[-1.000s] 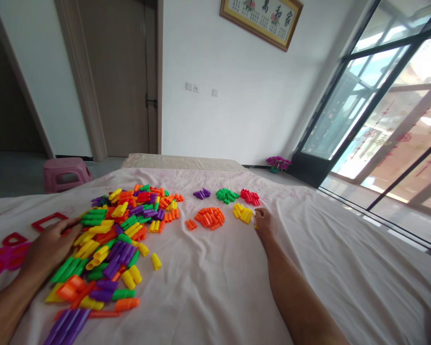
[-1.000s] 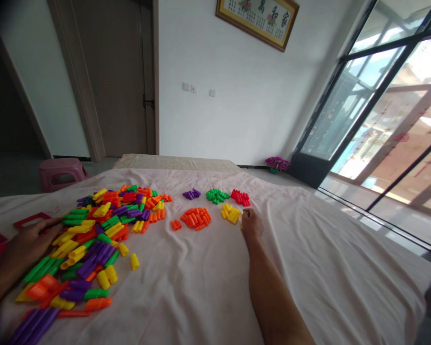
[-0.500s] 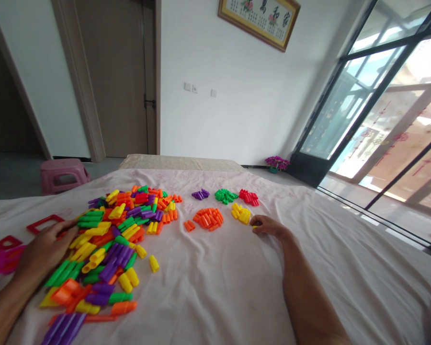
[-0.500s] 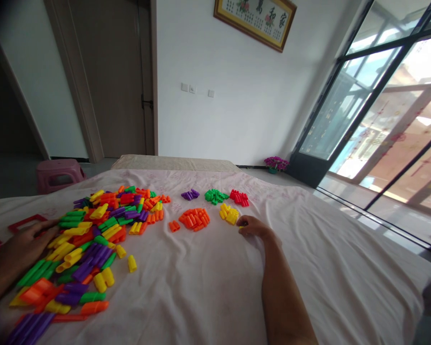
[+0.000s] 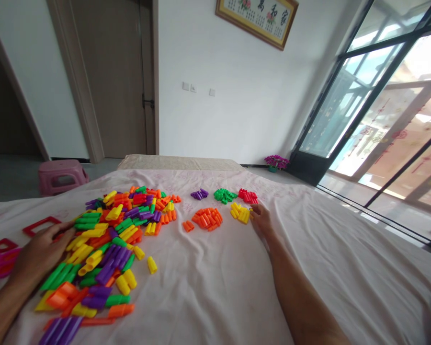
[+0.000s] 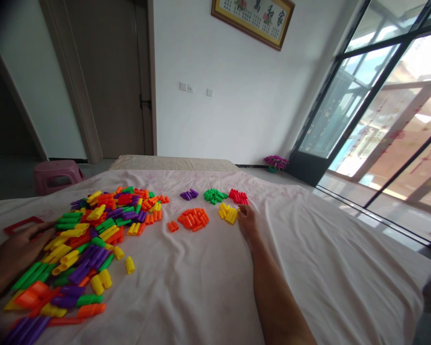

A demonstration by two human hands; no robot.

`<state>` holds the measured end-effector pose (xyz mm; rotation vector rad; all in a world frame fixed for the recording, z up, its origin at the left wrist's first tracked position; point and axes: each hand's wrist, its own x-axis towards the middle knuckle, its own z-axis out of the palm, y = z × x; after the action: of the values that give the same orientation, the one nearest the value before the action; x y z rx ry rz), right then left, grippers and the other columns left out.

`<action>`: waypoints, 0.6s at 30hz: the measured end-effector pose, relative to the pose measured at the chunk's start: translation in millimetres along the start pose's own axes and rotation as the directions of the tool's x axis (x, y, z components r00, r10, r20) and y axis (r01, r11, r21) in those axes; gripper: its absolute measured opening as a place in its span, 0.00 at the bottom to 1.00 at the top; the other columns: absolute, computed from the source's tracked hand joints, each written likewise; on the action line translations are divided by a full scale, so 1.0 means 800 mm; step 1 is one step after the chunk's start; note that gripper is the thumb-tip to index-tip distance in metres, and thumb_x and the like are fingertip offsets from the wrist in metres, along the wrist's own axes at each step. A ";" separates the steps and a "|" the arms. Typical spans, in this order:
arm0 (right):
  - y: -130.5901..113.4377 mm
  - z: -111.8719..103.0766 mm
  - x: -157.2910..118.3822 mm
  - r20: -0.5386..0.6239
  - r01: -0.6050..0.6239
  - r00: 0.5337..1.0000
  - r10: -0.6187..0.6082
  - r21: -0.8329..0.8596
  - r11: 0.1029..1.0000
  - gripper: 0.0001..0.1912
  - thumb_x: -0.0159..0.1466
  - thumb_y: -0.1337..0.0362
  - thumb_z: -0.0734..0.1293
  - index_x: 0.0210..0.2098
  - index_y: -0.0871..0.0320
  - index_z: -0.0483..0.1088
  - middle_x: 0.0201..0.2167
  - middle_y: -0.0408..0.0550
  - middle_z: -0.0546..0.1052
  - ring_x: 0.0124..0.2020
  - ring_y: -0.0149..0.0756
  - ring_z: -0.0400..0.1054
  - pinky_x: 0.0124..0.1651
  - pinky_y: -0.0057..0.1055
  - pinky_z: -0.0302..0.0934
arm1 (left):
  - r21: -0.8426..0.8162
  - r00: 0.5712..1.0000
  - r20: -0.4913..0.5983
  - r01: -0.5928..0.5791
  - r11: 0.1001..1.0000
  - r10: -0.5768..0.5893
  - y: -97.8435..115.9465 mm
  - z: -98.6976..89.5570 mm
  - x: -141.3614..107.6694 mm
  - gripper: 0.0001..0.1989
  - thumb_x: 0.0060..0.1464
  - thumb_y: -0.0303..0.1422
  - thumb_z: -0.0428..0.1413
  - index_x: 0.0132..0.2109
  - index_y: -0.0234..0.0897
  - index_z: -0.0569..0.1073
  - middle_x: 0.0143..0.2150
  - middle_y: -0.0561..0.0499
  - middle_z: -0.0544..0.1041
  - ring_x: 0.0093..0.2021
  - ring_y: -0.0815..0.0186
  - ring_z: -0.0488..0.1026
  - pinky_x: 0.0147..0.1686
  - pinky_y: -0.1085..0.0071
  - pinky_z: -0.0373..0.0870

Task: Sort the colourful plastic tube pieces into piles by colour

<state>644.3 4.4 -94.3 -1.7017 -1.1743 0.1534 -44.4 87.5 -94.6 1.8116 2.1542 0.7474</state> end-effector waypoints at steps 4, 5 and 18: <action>-0.002 -0.001 -0.008 -0.012 -0.003 1.000 0.003 -0.028 1.000 0.21 0.56 0.59 0.64 0.47 0.62 0.74 0.42 0.53 0.80 0.43 0.41 0.74 0.50 0.38 0.69 | -0.012 1.000 -0.011 -0.014 1.000 0.014 -0.001 0.000 0.000 0.33 0.59 0.54 0.43 0.57 0.36 0.74 0.53 0.39 0.78 0.47 0.49 0.76 0.42 0.61 0.72; -0.003 -0.002 -0.010 -0.015 -0.007 1.000 0.007 -0.038 0.999 0.21 0.57 0.59 0.64 0.47 0.62 0.74 0.42 0.53 0.80 0.43 0.41 0.75 0.49 0.37 0.69 | -0.017 1.000 -0.019 -0.024 1.000 0.023 -0.001 0.001 0.000 0.33 0.59 0.53 0.43 0.57 0.36 0.75 0.52 0.39 0.78 0.46 0.49 0.76 0.42 0.61 0.72; -0.068 0.002 -0.026 -0.176 0.125 0.967 -0.183 -0.297 0.947 0.19 0.66 0.58 0.58 0.48 0.59 0.75 0.48 0.55 0.79 0.46 0.42 0.72 0.53 0.36 0.64 | -0.123 0.999 -0.011 -0.035 0.992 0.033 0.011 -0.006 -0.009 0.29 0.61 0.48 0.46 0.58 0.34 0.73 0.54 0.39 0.77 0.52 0.53 0.75 0.45 0.66 0.68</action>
<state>598.5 -9.8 -60.7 -1.8138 -1.2140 -0.2930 -37.7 80.6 -87.5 1.7897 2.0391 0.8767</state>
